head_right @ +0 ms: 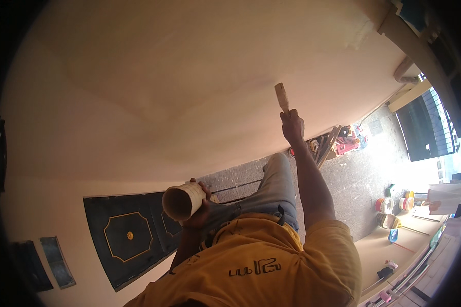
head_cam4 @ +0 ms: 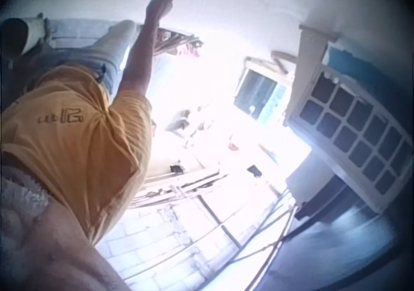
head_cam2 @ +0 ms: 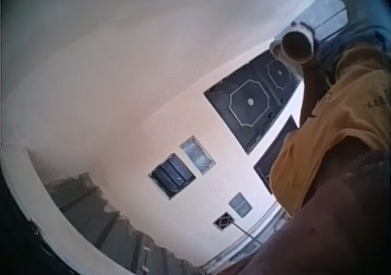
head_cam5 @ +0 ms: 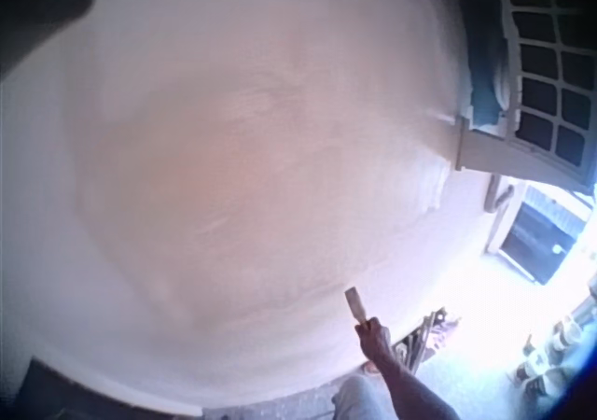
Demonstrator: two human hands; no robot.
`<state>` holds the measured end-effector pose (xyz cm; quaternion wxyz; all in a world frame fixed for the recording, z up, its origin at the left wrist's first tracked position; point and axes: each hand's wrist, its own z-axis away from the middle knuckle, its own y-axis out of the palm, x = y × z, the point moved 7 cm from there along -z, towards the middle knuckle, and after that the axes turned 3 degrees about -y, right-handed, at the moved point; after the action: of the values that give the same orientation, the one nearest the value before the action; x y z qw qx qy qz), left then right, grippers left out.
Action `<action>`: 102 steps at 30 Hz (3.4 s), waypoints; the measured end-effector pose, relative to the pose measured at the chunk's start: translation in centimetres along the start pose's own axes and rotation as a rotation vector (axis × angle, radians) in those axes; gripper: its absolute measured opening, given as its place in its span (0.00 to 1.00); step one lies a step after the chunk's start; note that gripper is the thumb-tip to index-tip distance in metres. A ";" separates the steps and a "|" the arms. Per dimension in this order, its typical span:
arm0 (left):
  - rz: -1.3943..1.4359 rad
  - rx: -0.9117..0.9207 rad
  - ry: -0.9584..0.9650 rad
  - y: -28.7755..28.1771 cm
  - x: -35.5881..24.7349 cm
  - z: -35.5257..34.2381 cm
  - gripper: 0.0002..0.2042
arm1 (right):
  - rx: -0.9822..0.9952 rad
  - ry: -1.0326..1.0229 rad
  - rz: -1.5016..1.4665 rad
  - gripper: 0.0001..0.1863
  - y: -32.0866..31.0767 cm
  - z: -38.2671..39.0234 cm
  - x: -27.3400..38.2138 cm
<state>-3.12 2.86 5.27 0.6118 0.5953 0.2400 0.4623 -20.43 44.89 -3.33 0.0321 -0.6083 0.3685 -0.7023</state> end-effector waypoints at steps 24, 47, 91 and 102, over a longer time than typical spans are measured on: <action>0.073 0.036 -0.025 -0.7 -0.2 -1.0 0.34 | 0.191 -0.049 0.199 0.20 -3.7 -5.1 10.3; -0.002 -0.218 0.242 -8.1 -4.8 0.6 0.21 | 0.478 0.002 -0.171 0.43 5.4 12.4 9.4; -0.203 -0.304 0.318 -4.2 -2.9 -1.4 0.18 | 0.288 0.230 -1.250 0.09 0.3 10.6 17.5; -0.197 -0.087 0.224 1.1 -3.8 -0.6 0.30 | 0.207 -0.872 -0.576 0.12 -6.7 25.3 38.2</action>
<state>-5.70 -0.22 5.20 0.6487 0.4864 0.3441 0.4734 -5.40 18.80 31.80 0.0478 -0.9139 0.0677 -0.3974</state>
